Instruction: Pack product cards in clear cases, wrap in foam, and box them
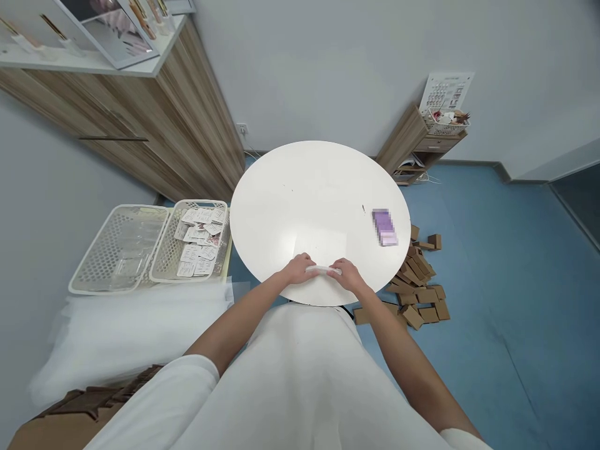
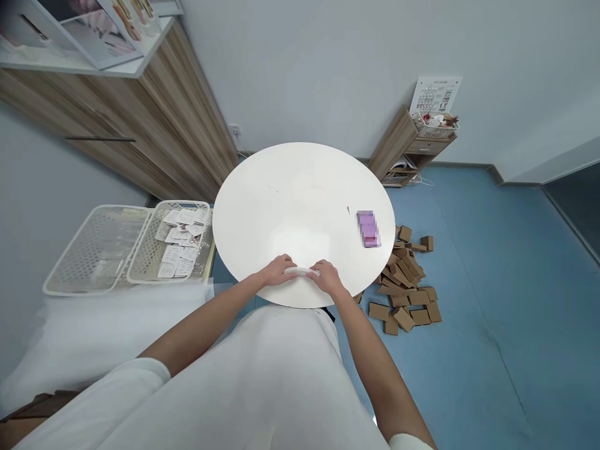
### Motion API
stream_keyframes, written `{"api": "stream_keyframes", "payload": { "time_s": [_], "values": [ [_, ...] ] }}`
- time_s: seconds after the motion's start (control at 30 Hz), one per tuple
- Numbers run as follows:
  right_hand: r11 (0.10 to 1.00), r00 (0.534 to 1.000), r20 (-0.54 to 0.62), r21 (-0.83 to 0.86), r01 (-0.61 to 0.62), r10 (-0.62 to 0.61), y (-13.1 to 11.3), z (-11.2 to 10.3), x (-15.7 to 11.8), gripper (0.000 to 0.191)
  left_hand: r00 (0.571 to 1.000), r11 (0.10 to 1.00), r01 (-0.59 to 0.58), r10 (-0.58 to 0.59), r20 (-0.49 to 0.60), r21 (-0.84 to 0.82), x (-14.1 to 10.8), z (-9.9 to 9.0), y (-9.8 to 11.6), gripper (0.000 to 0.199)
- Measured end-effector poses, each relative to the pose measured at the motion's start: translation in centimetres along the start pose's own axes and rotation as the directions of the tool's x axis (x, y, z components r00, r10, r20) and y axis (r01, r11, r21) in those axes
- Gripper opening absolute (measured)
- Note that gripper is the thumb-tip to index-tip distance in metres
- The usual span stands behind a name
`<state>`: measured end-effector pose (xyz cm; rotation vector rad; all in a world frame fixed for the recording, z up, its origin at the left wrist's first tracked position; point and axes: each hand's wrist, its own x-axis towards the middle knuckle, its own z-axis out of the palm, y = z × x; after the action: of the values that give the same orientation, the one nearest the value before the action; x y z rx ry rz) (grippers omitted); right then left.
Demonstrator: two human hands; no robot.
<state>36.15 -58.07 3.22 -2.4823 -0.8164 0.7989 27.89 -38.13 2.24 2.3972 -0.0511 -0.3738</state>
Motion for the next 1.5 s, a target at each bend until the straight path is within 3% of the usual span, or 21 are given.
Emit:
{"api": "stream_keyframes", "payload": {
  "time_s": [0.1,0.23,0.37,0.43,0.47,0.53,0.63,0.7,0.87,0.97,1.1,1.23,1.37,1.5],
  "values": [
    [0.998,0.998,-0.01,0.001,-0.063,0.063,-0.3,-0.5,1.3,0.036,0.985,0.99,0.134,-0.137,-0.106,-0.042,0.4,0.0,-1.2,0.026],
    [0.992,0.991,-0.048,0.004,-0.123,0.123,-0.1,-0.4,3.0,0.031,0.911,0.923,0.377,-0.385,-0.147,-0.08,1.1,0.0,-2.6,0.021],
    [0.987,0.985,-0.061,0.012,-0.163,0.163,0.7,0.2,4.2,0.029,0.841,0.853,0.516,-0.521,-0.144,-0.073,1.2,0.2,-2.9,0.02],
    [0.985,0.983,-0.065,0.029,-0.172,0.173,1.2,0.6,4.5,0.027,0.812,0.836,0.547,-0.542,-0.217,-0.041,1.1,0.4,-2.3,0.029],
    [0.985,0.982,-0.075,0.044,-0.17,0.172,1.5,0.8,4.6,0.027,0.815,0.848,0.53,-0.511,-0.273,-0.007,1.0,0.5,-1.9,0.036],
    [0.984,0.977,-0.128,0.084,-0.159,0.169,1.9,1.4,4.5,0.027,0.866,0.904,0.417,-0.364,-0.343,0.093,0.9,0.9,-0.9,0.044],
    [0.966,0.935,-0.272,0.184,-0.181,0.227,2.1,2.4,3.5,0.04,0.966,0.962,0.172,-0.122,-0.228,0.213,0.8,1.9,0.5,0.04],
    [0.931,0.9,-0.308,0.292,-0.22,0.309,2.0,3.0,2.5,0.058,0.987,0.965,0.104,-0.07,-0.144,0.24,0.9,2.7,1.0,0.035],
    [0.737,0.87,-0.078,0.571,-0.361,0.487,2.0,3.1,0.4,0.082,0.984,0.962,0.156,-0.132,-0.116,0.224,1.0,3.8,1.0,0.035],
    [0.66,0.877,0.041,0.642,-0.39,0.479,2.5,2.3,0.4,0.069,0.986,0.963,0.151,-0.129,-0.11,0.225,1.1,3.9,0.8,0.036],
    [0.646,0.929,0.042,0.707,-0.287,0.367,2.2,1.7,0.9,0.045,0.986,0.959,0.154,-0.135,-0.094,0.239,1.3,3.8,0.7,0.036],
    [0.593,0.931,0.044,0.76,-0.266,0.362,0.4,2.1,1.6,0.048,0.99,0.959,0.141,-0.128,-0.067,0.247,1.4,3.4,0.8,0.04],
    [0.665,0.959,0.052,0.71,-0.231,0.278,-1.1,2.9,2.5,0.046,0.996,0.964,0.074,-0.061,-0.059,0.254,0.8,2.7,1.3,0.053],
    [0.785,0.973,0.016,0.588,-0.196,0.231,-0.7,2.7,3.2,0.042,0.994,0.947,-0.109,0.108,0.018,0.301,0.0,2.7,1.6,0.063]
  ]
}}
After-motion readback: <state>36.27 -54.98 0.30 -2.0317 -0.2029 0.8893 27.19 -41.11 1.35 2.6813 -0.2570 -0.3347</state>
